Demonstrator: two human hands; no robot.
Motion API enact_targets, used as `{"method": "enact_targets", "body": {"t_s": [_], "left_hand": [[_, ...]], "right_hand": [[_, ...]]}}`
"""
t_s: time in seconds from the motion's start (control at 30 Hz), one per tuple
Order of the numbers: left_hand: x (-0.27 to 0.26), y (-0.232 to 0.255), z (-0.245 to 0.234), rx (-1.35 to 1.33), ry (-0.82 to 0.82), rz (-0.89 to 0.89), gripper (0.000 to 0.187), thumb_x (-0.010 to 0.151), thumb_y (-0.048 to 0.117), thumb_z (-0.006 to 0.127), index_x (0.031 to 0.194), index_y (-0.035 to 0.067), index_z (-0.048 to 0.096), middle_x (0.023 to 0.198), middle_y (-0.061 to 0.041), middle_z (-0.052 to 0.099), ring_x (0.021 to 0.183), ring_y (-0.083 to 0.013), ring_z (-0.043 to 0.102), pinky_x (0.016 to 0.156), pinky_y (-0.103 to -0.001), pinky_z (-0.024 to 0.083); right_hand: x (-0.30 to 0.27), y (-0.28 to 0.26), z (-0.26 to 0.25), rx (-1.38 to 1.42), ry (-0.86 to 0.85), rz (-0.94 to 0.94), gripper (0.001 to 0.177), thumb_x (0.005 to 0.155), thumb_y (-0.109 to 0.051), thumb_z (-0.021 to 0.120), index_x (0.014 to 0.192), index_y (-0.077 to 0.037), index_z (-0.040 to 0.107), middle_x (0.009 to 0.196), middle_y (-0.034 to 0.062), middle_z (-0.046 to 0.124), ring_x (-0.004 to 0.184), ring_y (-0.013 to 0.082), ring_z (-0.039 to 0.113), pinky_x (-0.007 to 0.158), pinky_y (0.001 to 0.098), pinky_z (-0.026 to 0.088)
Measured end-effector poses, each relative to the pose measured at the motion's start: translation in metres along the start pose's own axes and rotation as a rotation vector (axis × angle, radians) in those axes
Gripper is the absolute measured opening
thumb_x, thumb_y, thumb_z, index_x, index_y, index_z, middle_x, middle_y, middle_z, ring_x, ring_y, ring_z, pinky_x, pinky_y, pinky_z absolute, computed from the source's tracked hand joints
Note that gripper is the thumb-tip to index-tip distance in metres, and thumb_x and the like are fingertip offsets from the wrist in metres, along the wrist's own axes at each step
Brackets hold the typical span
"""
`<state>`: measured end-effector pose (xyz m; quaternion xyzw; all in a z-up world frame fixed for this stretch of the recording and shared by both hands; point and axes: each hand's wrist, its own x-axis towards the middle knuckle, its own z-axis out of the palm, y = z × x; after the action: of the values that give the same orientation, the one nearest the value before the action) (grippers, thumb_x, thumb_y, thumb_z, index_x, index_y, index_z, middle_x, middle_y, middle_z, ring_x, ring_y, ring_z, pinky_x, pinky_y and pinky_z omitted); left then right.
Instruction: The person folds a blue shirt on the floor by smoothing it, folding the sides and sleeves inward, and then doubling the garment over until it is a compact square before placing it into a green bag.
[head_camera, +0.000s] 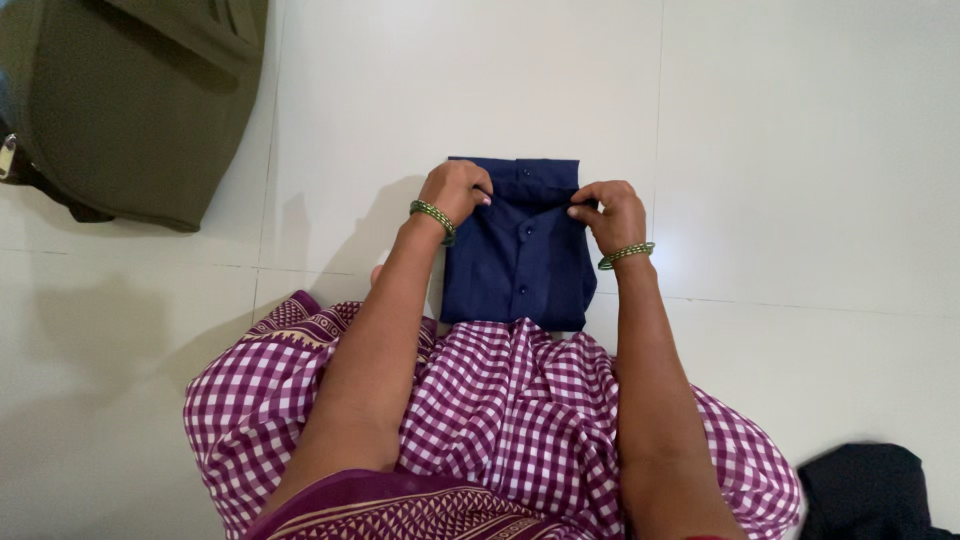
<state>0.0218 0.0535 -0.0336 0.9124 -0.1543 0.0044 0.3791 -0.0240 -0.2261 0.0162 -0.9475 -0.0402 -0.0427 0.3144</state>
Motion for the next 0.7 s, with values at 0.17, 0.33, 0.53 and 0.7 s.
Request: {"method": "enact_targets", "body": {"t_s": [0.17, 0.33, 0.53, 0.7], "left_hand": [[-0.001, 0.0, 0.001, -0.109, 0.096, 0.001, 0.015, 0.072, 0.004, 0.081, 0.084, 0.01, 0.073, 0.088, -0.01, 0.074, 0.082, -0.0282, 0.071, 0.072, -0.039, 0.056], [-0.003, 0.011, -0.001, -0.152, 0.091, -0.183, 0.024, 0.084, 0.0, 0.075, 0.099, 0.007, 0.058, 0.086, -0.012, 0.073, 0.082, -0.0285, 0.073, 0.071, -0.042, 0.055], [-0.004, 0.034, -0.03, 0.015, 0.404, 0.178, 0.045, 0.069, 0.012, 0.081, 0.108, 0.003, 0.062, 0.1, -0.017, 0.072, 0.099, -0.0373, 0.065, 0.083, -0.049, 0.051], [-0.016, 0.08, 0.003, 0.231, 0.416, 0.449, 0.021, 0.086, 0.017, 0.076, 0.1, 0.005, 0.067, 0.104, -0.015, 0.067, 0.109, -0.0351, 0.06, 0.101, -0.051, 0.047]], "right_hand": [[0.0, 0.001, 0.004, 0.045, 0.108, 0.103, 0.029, 0.071, -0.008, 0.089, 0.096, -0.01, 0.075, 0.084, 0.0075, 0.071, 0.078, 0.0217, 0.065, 0.07, 0.0379, 0.053], [-0.001, 0.009, 0.018, 0.003, 0.179, 0.094, 0.021, 0.071, -0.007, 0.09, 0.087, -0.009, 0.077, 0.077, 0.0069, 0.07, 0.075, 0.023, 0.065, 0.068, 0.0385, 0.053], [-0.002, -0.003, 0.012, -0.042, 0.421, -0.34, 0.037, 0.081, -0.002, 0.084, 0.117, -0.005, 0.073, 0.117, 0.0157, 0.073, 0.118, 0.0393, 0.062, 0.092, 0.0448, 0.053], [0.003, 0.003, 0.005, 0.104, 0.463, -0.059, 0.037, 0.088, 0.01, 0.063, 0.124, -0.001, 0.067, 0.125, 0.0141, 0.07, 0.116, 0.0309, 0.066, 0.094, 0.0406, 0.054]]}}
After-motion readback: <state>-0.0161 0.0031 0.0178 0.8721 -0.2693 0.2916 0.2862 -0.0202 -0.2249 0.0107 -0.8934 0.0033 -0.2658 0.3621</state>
